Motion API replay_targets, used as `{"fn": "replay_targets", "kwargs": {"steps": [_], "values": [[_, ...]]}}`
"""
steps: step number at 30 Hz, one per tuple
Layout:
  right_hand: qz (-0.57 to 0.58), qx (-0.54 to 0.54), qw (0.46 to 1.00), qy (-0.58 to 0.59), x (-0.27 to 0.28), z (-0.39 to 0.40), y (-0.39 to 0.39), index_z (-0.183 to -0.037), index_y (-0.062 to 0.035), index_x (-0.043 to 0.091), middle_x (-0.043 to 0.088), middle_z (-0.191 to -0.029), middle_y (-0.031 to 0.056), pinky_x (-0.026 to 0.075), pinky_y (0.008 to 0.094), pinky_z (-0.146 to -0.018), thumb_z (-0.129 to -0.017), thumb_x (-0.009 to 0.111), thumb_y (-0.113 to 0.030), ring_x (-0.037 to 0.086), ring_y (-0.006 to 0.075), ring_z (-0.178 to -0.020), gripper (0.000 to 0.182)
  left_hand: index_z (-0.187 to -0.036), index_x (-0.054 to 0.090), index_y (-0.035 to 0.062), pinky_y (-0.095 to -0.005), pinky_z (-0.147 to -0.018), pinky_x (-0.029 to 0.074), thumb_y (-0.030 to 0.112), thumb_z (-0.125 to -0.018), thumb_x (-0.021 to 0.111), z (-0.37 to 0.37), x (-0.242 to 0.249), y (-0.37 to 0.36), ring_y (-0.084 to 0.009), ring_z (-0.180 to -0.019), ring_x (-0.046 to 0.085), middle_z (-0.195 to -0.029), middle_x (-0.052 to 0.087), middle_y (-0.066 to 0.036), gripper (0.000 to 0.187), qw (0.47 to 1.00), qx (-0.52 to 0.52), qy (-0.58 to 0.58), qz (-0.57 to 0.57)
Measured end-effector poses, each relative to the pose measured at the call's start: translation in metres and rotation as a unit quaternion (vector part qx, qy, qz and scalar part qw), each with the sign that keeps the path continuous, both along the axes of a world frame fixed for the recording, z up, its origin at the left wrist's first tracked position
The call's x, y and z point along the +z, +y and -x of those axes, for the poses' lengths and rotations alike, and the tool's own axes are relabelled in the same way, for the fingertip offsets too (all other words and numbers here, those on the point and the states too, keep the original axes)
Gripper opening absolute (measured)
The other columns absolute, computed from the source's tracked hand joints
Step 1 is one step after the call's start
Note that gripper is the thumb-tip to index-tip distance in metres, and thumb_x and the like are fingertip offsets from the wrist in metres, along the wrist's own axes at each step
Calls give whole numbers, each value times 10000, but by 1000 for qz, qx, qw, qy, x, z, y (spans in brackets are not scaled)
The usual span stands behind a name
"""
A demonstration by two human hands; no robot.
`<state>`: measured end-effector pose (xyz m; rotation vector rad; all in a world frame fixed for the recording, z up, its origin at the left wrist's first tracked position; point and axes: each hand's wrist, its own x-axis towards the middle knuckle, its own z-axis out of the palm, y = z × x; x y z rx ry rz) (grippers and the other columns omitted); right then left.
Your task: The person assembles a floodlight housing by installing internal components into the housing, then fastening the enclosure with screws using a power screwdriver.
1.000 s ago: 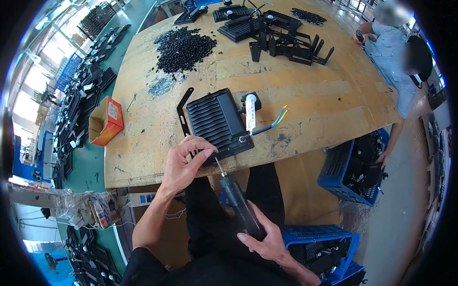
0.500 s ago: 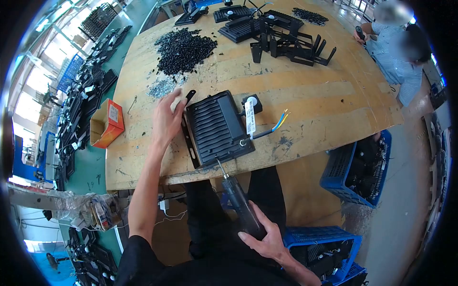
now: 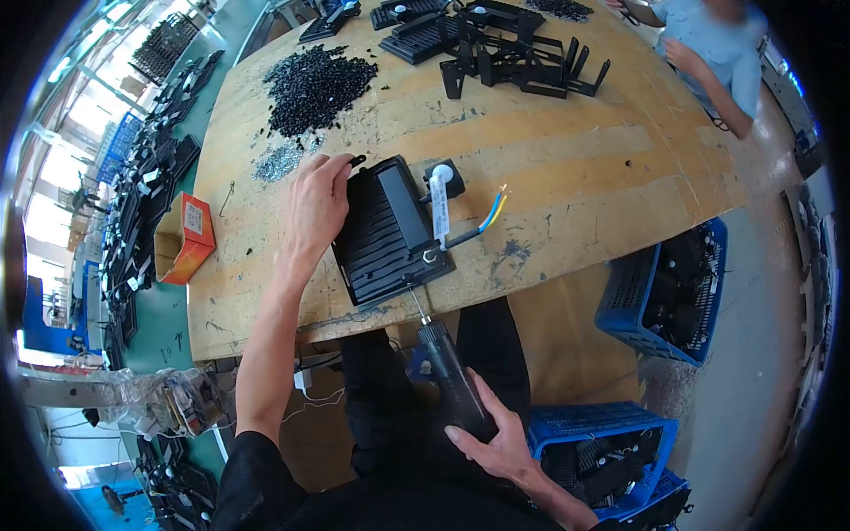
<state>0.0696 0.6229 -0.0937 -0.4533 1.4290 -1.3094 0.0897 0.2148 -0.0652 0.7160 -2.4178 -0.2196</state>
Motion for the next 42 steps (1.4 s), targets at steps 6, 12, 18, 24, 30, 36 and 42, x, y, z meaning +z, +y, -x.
{"fn": "replay_targets", "kwargs": {"steps": [6,12,18,24,30,36,42], "values": [[16,-2,997,69,-8,-6,-1,-1652,12,314,698,-1332,137,550,309,-965,-913,808,-120,702,156,-1040,899,-1250,693,21,-475,-880,514,245,-1057,618,3,-16,8,-380,-1010,673,-1055,716,-174,305,1000,-4,-7,-4],[63,8,974,218,-10,-5,-10,-1647,13,321,702,-1204,126,537,294,-851,-902,802,-102,676,139,-936,895,-1390,676,117,-459,-1000,463,333,-1073,600,2,-15,11,-349,-1169,622,-1336,662,-148,391,997,-80,-20,13],[39,-1,986,159,8,-3,-8,-1653,-3,319,727,-1028,110,546,260,-636,-903,789,-83,676,114,-715,889,-1505,608,202,-502,-1179,337,410,-1102,520,0,-5,12,-353,-1424,446,-1588,511,-80,462,979,-156,-129,-16],[0,-43,975,-216,21,5,-4,-1682,-22,210,663,-823,150,447,271,-436,-932,725,-155,606,164,-486,919,-1480,620,218,-554,-1179,327,437,-1106,490,0,-5,10,-385,-1431,423,-1598,501,-58,452,969,-189,-159,10],[-4,-39,988,-149,31,-4,-12,-1675,-40,270,645,-836,93,457,262,-456,-958,707,-89,601,126,-517,841,-1427,648,215,-529,-1132,351,427,-1104,494,1,-1,11,-378,-1361,460,-1569,535,-39,416,967,-192,-165,-2],[7,-28,969,-244,22,5,-11,-1669,-34,263,637,-830,102,454,259,-449,-971,711,-153,594,143,-512,838,-1412,656,220,-515,-1110,358,417,-1098,511,1,-4,10,-369,-1337,473,-1562,549,-33,397,970,-194,-149,2],[141,-31,815,-560,-8,6,1,-1682,-97,184,571,-832,115,430,254,-428,-1041,644,-309,527,138,-473,816,-1415,653,215,-523,-1119,351,397,-1094,521,1,-1,12,-376,-1338,471,-1575,539,-31,391,969,-194,-149,-11]]}}
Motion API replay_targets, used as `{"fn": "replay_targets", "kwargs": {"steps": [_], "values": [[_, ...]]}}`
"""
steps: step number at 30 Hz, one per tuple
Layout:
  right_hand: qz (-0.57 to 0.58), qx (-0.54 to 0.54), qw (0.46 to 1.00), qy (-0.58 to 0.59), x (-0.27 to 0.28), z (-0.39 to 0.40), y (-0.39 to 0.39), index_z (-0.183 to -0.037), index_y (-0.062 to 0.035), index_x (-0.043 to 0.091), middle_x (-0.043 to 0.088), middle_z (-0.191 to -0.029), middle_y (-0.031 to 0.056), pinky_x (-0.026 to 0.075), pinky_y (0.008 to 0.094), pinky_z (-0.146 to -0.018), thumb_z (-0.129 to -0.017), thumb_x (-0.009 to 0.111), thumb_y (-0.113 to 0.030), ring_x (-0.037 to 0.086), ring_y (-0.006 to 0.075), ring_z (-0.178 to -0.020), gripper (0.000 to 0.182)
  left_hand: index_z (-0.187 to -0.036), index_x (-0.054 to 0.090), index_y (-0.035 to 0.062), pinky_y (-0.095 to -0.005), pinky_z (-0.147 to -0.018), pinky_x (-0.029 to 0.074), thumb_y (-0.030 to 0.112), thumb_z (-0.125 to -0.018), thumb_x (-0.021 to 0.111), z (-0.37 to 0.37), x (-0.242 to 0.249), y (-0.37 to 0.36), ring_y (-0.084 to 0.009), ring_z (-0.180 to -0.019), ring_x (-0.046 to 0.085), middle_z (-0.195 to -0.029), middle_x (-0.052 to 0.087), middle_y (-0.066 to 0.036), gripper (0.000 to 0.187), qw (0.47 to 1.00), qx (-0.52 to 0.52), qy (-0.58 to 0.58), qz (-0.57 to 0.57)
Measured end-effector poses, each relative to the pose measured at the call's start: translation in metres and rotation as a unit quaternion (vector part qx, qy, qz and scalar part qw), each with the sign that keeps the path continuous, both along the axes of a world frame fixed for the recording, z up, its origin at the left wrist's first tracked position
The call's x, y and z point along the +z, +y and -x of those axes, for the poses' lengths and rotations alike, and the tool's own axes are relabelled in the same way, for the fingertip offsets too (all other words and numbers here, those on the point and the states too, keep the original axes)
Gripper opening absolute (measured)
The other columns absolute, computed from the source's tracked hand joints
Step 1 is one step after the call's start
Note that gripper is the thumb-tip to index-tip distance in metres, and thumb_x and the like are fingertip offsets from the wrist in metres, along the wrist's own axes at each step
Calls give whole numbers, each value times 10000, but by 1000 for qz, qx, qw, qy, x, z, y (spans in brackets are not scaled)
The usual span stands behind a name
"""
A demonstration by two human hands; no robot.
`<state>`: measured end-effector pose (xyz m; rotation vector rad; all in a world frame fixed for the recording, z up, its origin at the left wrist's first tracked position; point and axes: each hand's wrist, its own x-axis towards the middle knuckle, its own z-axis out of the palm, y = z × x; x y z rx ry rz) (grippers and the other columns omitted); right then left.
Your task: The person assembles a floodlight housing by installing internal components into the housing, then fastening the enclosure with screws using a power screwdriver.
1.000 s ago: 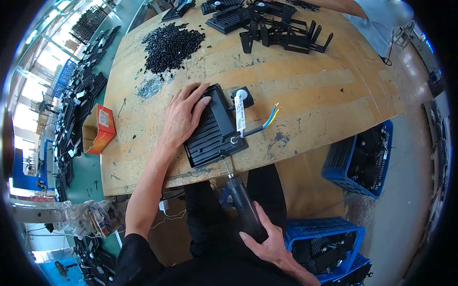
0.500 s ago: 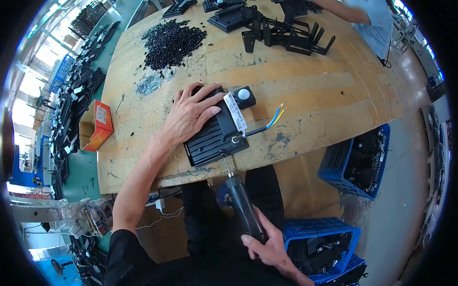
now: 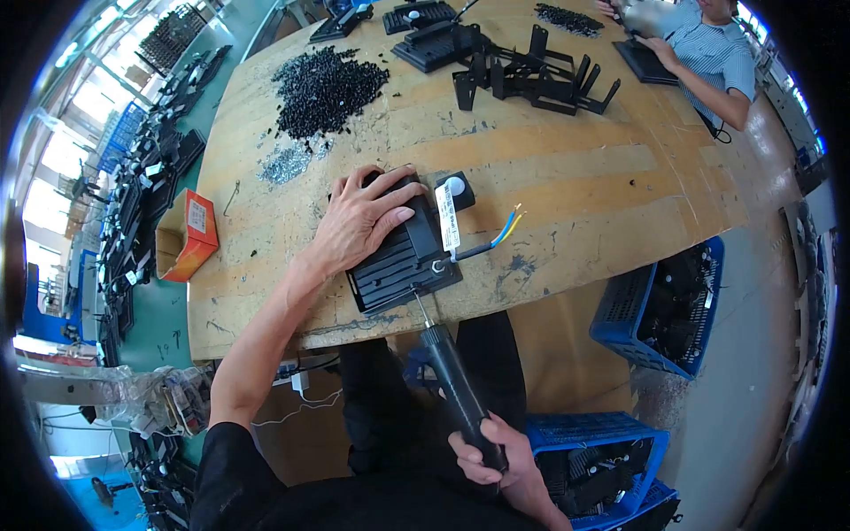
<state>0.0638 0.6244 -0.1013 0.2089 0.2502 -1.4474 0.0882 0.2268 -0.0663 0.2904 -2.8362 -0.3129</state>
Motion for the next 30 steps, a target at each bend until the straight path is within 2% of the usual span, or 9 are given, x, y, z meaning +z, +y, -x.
{"fn": "replay_targets", "kwargs": {"steps": [3,7,9,10,12,16,20,27,30], "values": [[128,4,977,-169,-26,0,0,-1710,-160,92,540,-877,94,413,240,-389,-1100,545,-377,530,123,-461,790,-1428,642,215,-532,-1133,342,385,-1094,522,0,1,2,-383,-1343,464,-1588,527,-30,393,1000,5,-8,17],[137,-18,970,-202,-17,2,5,-1708,-134,95,562,-862,106,426,235,-396,-1088,572,-374,528,128,-457,819,-1465,610,208,-549,-1157,333,414,-1078,546,-1,5,4,-400,-1371,441,-1630,485,-36,443,999,10,-34,-2],[-12,16,988,156,1,15,13,-1685,-87,230,615,-889,88,433,250,-442,-1030,694,-271,545,114,-506,824,-1475,600,207,-560,-1167,333,439,-1061,569,-6,16,5,-402,-1384,436,-1645,467,-44,476,999,-12,-50,-7],[-10,11,987,158,17,21,17,-1685,-87,230,615,-889,88,433,250,-442,-1030,694,-271,545,114,-506,824,-1485,590,206,-570,-1177,333,465,-1044,591,-8,22,4,-404,-1397,431,-1660,450,-53,511,997,-29,-73,-20],[-120,81,835,532,51,33,25,-1654,-64,339,654,-914,89,442,249,-469,-969,767,-152,575,108,-536,812,-1502,570,175,-577,-1194,334,469,-1000,663,-13,33,0,-403,-1418,427,-1680,420,-70,590,993,-53,-101,-44],[-158,36,856,491,49,48,43,-1636,4,347,650,-855,75,450,257,-487,-923,779,-102,596,106,-543,841,-1422,615,85,-532,-1196,364,402,-940,761,-21,38,-2,-382,-1433,444,-1568,536,-106,596,990,-67,-102,-70],[-112,-31,877,467,40,48,33,-1630,26,330,668,-823,99,433,238,-461,-917,758,-114,616,129,-513,844,-1216,705,57,-439,-1088,476,472,-895,775,-26,36,6,-341,-1272,589,-1241,681,-119,529,994,-64,-35,-80],[-131,-83,869,469,31,44,-4,-1628,16,312,665,-796,114,396,231,-387,-953,711,-118,613,139,-480,795,-984,625,61,-481,-604,562,394,-996,699,-32,14,36,-385,-692,718,-817,711,-139,341,965,244,55,78],[-133,-87,866,475,25,44,-20,-1629,7,317,662,-796,107,402,231,-387,-963,704,-112,615,137,-485,780,-1083,670,31,-493,-598,551,366,-997,712,-28,18,47,-404,-676,712,-746,720,-179,349,962,269,42,13]]}}
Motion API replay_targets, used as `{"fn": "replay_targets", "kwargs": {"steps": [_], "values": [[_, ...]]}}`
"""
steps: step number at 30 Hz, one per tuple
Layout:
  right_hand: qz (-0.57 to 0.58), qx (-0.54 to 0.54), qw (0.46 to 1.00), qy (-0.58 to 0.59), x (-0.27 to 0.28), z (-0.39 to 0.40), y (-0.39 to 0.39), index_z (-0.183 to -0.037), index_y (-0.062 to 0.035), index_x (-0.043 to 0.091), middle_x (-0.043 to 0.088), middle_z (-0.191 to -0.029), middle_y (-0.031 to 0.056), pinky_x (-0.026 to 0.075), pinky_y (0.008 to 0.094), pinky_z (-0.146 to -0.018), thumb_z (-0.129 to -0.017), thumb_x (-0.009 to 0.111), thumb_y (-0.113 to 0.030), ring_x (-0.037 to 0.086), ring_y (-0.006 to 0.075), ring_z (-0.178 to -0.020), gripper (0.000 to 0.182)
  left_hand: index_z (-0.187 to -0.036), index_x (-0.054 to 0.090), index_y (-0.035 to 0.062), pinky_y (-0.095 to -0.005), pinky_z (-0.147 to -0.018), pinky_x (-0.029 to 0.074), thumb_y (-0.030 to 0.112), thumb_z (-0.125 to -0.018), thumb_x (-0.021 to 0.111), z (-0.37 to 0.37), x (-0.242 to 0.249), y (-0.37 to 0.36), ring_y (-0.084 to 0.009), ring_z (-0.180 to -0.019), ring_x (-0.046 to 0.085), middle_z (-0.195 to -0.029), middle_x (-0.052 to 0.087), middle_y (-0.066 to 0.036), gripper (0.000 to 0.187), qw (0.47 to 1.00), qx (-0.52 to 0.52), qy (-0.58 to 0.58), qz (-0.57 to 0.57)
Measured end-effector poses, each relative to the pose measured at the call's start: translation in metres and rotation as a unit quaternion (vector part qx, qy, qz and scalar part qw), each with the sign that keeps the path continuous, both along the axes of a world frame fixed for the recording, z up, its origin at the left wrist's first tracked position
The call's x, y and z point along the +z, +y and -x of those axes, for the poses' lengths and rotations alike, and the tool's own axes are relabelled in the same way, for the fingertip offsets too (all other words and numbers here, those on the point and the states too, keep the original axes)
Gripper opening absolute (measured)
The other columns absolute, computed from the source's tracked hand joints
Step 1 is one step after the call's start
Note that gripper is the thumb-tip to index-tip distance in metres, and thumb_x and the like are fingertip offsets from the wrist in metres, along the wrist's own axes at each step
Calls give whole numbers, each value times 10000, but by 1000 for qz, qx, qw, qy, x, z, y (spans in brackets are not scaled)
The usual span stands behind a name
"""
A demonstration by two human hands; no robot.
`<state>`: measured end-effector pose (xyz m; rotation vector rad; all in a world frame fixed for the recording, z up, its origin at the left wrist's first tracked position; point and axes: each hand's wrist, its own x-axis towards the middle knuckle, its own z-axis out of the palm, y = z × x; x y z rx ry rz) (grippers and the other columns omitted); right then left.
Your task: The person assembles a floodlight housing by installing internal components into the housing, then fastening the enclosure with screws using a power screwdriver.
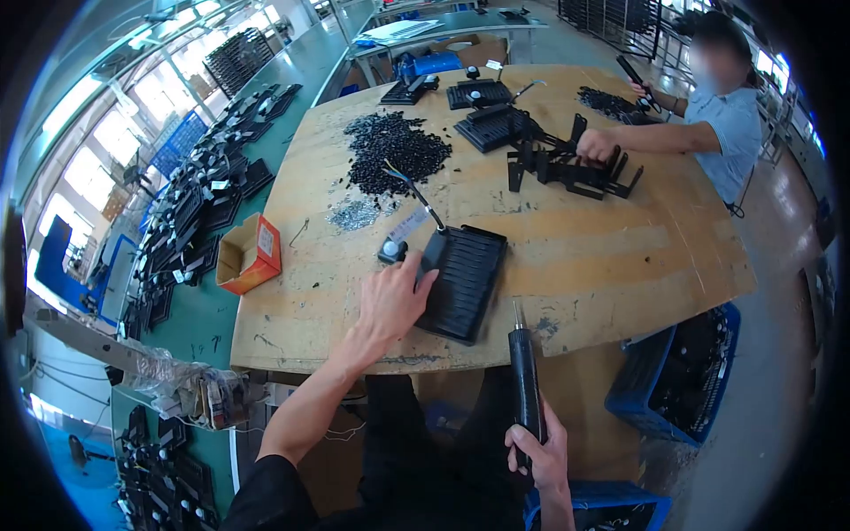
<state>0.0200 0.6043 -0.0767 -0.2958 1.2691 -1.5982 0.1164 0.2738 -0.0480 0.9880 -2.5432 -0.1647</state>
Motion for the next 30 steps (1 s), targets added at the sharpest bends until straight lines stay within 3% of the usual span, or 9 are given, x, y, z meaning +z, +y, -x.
{"fn": "replay_targets", "kwargs": {"steps": [2,4,6,11,17,20,24,26,30], "values": [[-4,3,1000,17,0,2,-6,-1630,3,316,662,-798,105,405,230,-388,-967,702,-109,617,137,-489,775,-1136,712,7,-463,-562,538,313,-1008,704,-14,14,-5,-377,-602,700,-724,723,-193,332,997,-54,47,-18],[-9,2,1000,25,0,3,-11,-1632,-1,316,662,-800,103,407,229,-389,-971,699,-106,619,137,-493,771,-1129,766,-5,-424,-553,531,252,-1015,693,-33,17,-34,-338,-586,701,-761,741,-193,291,946,-25,234,-224],[-20,-2,999,42,1,3,-13,-1607,1,351,657,-800,99,415,231,-393,-972,700,-107,621,139,-500,733,-1071,804,15,-388,-591,538,199,-1006,690,-37,37,-83,-293,-623,714,-808,763,-175,227,960,58,249,-115],[-32,2,999,41,-2,1,-22,-1553,11,401,652,-804,96,423,235,-400,-967,706,-107,618,138,-502,671,-1019,810,61,-442,-841,563,111,-942,663,-15,-19,-199,-355,-930,714,-987,749,-162,173,998,-9,38,42],[-41,-6,998,40,-6,-1,-21,-1495,11,430,653,-793,97,419,231,-391,-963,720,-151,621,139,-492,628,-849,738,28,-511,-849,544,91,-905,639,-2,-43,-224,-415,-910,670,-927,686,-183,130,990,-106,-8,92],[-39,-3,998,47,-9,-1,-23,-1455,-5,450,653,-782,96,414,225,-378,-962,727,-184,620,135,-483,593,-875,742,23,-523,-845,546,67,-892,634,7,-39,-230,-415,-929,674,-936,685,-194,117,992,-82,-60,73],[-49,1,998,44,-2,0,-23,-1462,-12,452,648,-788,91,417,227,-387,-958,736,-182,616,127,-495,603,-877,727,2,-525,-815,546,40,-877,627,20,-28,-227,-414,-915,685,-908,693,-202,108,994,-74,-54,57],[-54,3,997,58,4,0,-24,-1497,4,441,645,-798,78,440,230,-418,-959,742,-166,617,121,-516,640,-984,754,-6,-509,-809,549,21,-863,622,24,-30,-230,-420,-889,697,-922,723,-216,181,993,-50,111,11],[-71,-13,988,139,6,-8,-17,-1561,8,429,617,-824,27,469,226,-478,-955,751,-135,594,84,-571,702,-1005,771,-2,-469,-795,568,21,-872,637,-8,-12,-227,-378,-889,722,-943,732,-223,190,990,-10,138,9]]}}
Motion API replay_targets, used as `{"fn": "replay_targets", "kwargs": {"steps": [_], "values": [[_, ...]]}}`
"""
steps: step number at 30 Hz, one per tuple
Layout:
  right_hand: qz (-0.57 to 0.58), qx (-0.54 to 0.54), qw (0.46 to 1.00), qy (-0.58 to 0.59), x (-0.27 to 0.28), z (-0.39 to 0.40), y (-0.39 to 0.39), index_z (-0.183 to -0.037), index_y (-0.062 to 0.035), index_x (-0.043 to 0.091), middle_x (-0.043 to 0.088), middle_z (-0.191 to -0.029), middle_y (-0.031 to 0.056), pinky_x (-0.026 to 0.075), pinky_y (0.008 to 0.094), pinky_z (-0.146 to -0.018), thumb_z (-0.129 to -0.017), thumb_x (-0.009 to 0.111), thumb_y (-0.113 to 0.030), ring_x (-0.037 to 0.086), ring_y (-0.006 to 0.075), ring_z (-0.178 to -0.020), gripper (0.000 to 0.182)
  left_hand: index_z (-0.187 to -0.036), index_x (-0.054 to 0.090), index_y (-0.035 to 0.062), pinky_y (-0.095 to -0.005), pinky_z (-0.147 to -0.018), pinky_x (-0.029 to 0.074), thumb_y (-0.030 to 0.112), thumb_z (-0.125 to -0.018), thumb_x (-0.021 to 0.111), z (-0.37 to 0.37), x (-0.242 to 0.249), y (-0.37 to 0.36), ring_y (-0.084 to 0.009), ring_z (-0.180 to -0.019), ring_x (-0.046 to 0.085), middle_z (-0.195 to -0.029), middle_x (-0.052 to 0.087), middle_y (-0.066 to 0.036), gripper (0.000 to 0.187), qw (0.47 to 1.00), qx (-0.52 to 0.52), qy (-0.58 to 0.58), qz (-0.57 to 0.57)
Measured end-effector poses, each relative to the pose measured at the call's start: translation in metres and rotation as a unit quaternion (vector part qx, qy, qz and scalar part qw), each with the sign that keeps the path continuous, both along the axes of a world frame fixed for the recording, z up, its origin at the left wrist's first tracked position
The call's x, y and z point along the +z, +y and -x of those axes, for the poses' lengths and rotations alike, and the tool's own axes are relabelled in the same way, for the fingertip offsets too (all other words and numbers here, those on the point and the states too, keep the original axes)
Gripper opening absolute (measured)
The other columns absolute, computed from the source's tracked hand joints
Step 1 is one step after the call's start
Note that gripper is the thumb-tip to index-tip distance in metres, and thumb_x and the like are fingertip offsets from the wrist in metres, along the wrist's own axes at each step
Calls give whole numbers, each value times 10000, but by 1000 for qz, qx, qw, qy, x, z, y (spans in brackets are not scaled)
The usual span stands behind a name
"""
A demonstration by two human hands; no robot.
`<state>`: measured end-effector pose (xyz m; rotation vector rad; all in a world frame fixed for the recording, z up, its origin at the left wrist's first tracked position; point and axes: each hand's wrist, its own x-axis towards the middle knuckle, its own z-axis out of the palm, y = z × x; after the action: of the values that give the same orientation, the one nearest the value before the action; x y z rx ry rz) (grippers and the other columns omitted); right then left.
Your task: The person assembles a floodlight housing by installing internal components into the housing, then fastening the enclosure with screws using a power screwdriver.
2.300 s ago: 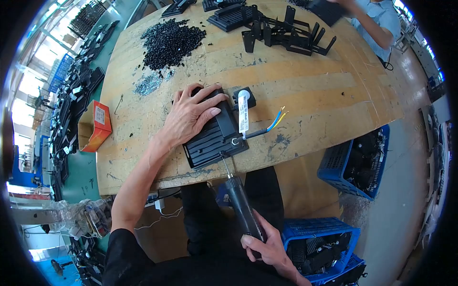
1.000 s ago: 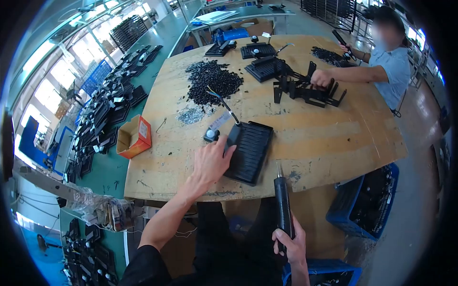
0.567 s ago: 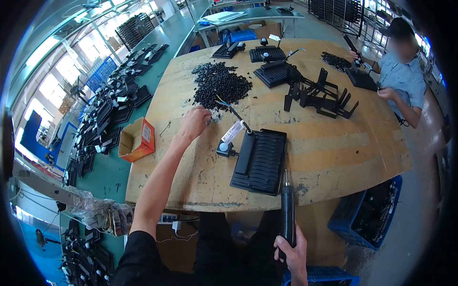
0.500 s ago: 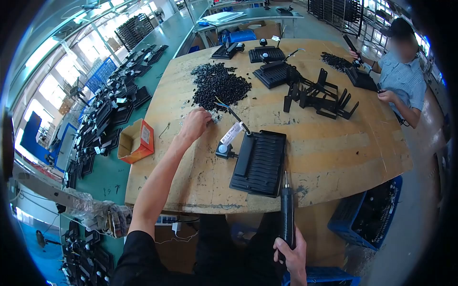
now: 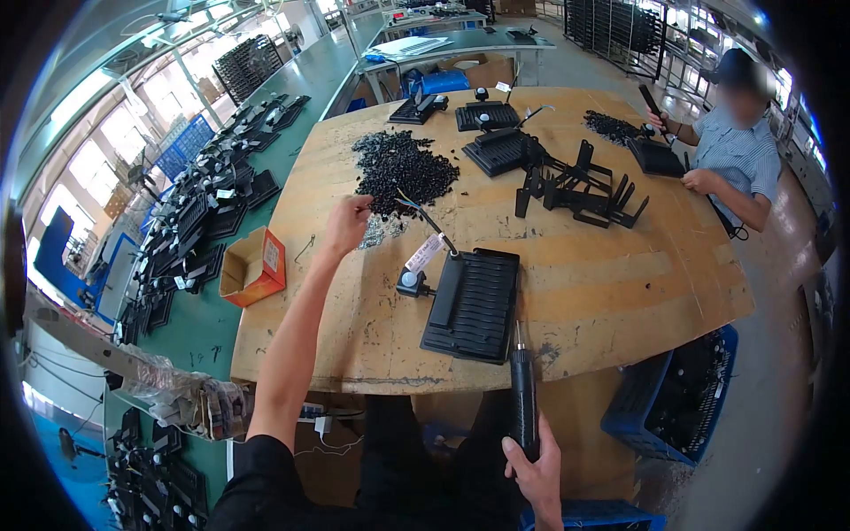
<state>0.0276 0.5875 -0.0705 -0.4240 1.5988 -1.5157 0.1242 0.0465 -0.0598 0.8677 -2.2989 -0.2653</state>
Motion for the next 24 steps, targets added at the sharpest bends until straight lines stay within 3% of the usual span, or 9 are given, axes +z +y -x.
{"fn": "replay_targets", "kwargs": {"steps": [4,8,11,13,15,18,20,22,24], "values": [[19,-16,998,56,5,-17,14,-1601,3,398,633,-891,20,490,230,-532,-943,760,-116,589,67,-618,760,-1071,771,-38,-294,-666,535,113,-932,749,-60,15,77,-150,-735,699,-829,757,-84,207,937,-25,220,-271],[25,80,994,67,3,-28,25,-1655,-10,322,660,-945,33,465,218,-520,-888,817,-100,561,54,-598,918,-998,761,-14,-288,-618,559,111,-958,774,-88,21,209,-120,-678,671,-835,737,-64,132,794,-68,284,-533],[27,179,980,85,7,-38,19,-1653,-17,337,664,-953,32,488,232,-561,-871,841,-111,588,61,-625,935,-945,744,-18,-295,-599,570,112,-971,772,-89,9,265,-132,-667,691,-842,750,-80,136,763,-96,268,-581],[31,220,970,101,8,-42,17,-1653,-21,342,673,-958,34,497,238,-576,-868,846,-108,599,66,-637,937,-952,740,-16,-294,-599,575,101,-982,763,-90,8,279,-141,-680,706,-846,759,-99,123,675,-129,292,-665],[32,243,963,109,5,-42,17,-1654,-22,341,678,-961,37,499,239,-579,-869,844,-101,603,68,-639,935,-970,741,-18,-295,-607,582,90,-983,759,-100,11,278,-147,-688,713,-862,765,-113,110,688,-147,271,-657],[135,261,910,291,5,-42,19,-1654,-22,341,691,-967,51,502,238,-585,-873,834,-76,614,71,-645,926,-995,742,-21,-296,-628,597,76,-980,757,-114,12,267,-157,-703,725,-893,775,-139,100,693,-194,216,-659],[-15,245,969,-27,21,-47,27,-1647,-21,360,705,-988,60,518,238,-609,-866,838,-70,628,68,-663,916,-1004,743,-23,-297,-640,604,74,-976,761,-116,11,267,-160,-710,729,-908,779,-150,102,687,-222,186,-667],[-8,233,970,-71,20,-47,28,-1643,-20,369,708,-991,62,520,237,-610,-865,839,-70,629,67,-664,911,-1009,751,-22,-275,-674,598,128,-990,770,-113,8,275,-134,-735,725,-898,777,-103,153,620,-238,263,-700],[-1,220,969,-113,15,-48,26,-1640,-20,377,711,-995,65,521,235,-611,-863,839,-70,630,65,-665,905,-1002,750,-29,-292,-680,608,95,-984,763,-112,6,276,-159,-745,738,-922,781,-141,127,653,-220,245,-682]]}}
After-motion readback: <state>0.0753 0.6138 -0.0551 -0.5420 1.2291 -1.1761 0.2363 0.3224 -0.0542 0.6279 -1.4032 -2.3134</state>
